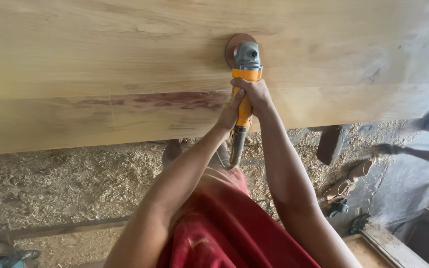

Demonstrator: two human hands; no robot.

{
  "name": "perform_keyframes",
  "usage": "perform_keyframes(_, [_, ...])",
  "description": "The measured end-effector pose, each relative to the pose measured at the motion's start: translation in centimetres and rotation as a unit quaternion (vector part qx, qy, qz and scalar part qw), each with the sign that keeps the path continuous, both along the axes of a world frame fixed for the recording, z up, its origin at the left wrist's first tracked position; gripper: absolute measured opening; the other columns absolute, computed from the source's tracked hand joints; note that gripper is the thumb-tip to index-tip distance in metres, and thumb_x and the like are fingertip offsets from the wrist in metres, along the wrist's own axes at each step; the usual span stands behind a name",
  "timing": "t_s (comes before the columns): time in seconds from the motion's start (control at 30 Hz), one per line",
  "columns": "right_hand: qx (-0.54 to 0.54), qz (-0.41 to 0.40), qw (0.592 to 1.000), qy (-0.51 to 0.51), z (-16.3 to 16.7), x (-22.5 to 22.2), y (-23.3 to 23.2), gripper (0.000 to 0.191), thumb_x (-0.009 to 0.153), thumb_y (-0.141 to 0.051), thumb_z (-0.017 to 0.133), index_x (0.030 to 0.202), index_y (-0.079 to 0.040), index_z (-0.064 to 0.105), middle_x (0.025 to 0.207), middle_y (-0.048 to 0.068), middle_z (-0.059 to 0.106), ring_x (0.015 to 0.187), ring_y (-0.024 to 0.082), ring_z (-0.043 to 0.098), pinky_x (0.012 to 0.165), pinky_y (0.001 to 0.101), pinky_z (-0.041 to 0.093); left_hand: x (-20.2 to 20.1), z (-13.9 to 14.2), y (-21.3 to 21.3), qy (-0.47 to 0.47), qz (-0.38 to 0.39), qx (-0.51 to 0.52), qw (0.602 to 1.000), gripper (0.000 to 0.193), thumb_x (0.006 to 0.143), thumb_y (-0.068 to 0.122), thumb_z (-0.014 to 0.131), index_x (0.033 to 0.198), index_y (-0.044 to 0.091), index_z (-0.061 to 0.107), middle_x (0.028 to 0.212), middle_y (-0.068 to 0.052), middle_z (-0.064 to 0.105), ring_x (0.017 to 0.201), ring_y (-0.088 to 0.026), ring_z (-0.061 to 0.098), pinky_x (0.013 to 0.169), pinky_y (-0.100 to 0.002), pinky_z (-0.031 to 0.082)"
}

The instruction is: The person uses an angle grinder with a sanding disc to smooth a large wooden board. They move the tool across the surface, pause to wipe the board with their hands, and continue sanding different sections.

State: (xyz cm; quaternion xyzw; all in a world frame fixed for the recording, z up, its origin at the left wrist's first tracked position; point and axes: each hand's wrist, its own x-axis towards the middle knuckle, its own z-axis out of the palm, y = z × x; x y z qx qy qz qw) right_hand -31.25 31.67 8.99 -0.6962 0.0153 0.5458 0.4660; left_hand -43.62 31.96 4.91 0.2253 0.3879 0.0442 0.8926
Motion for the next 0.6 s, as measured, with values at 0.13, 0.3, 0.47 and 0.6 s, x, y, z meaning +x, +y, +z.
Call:
perform_keyframes(0.13, [-0.029, 0.01, 0.999, -0.024, -0.3, -2.6, 1.7, 0.026, 0.08, -0.015, 0.08, 0.099, -0.001, 0.069, 0.082, 0.004, 0.068, 0.069, 0.015, 0.065, 0.062, 0.0316, 0.056, -2.9, 0.9, 2.2, 0.031, -0.014, -0.003, 0.999, 0.067, 0.095, 0.07, 0.048, 0.098, 0.005, 0.068, 0.073, -0.008, 0.069, 0.06, -0.017, 0.069, 0.054, -0.031, 0.056])
perform_keyframes(0.3, [-0.018, 0.01, 1.0, -0.012, -0.1, -5.0, 3.5, 0.029, 0.077, -0.017, 0.081, 0.099, -0.002, 0.069, 0.082, 0.005, 0.068, 0.07, 0.015, 0.067, 0.062, 0.0319, 0.057, -5.5, 2.4, 4.5, 0.044, -0.024, 0.004, 0.999, 0.062, 0.096, 0.067, 0.045, 0.102, 0.008, 0.063, 0.071, -0.007, 0.067, 0.057, -0.016, 0.067, 0.052, -0.031, 0.056])
perform_keyframes(0.47, [-0.025, 0.04, 0.999, -0.029, -0.3, -7.0, 5.0, 0.031, 0.076, -0.021, 0.083, 0.097, -0.001, 0.071, 0.082, 0.005, 0.069, 0.07, 0.014, 0.067, 0.062, 0.0311, 0.056, -7.6, 1.9, 5.3, 0.031, -0.009, -0.021, 0.999, 0.065, 0.1, 0.067, 0.043, 0.101, 0.006, 0.063, 0.071, -0.006, 0.066, 0.057, -0.015, 0.067, 0.05, -0.03, 0.055])
perform_keyframes(0.6, [-0.08, 0.099, 0.99, -0.065, -0.2, -8.9, 6.5, 0.034, 0.073, -0.025, 0.085, 0.094, -0.002, 0.072, 0.079, 0.004, 0.069, 0.067, 0.014, 0.067, 0.061, 0.0318, 0.057, -9.4, 1.2, 5.7, -0.021, 0.04, -0.016, 0.999, 0.066, 0.098, 0.07, 0.04, 0.11, 0.007, 0.059, 0.077, -0.004, 0.067, 0.061, -0.015, 0.066, 0.055, -0.031, 0.057])
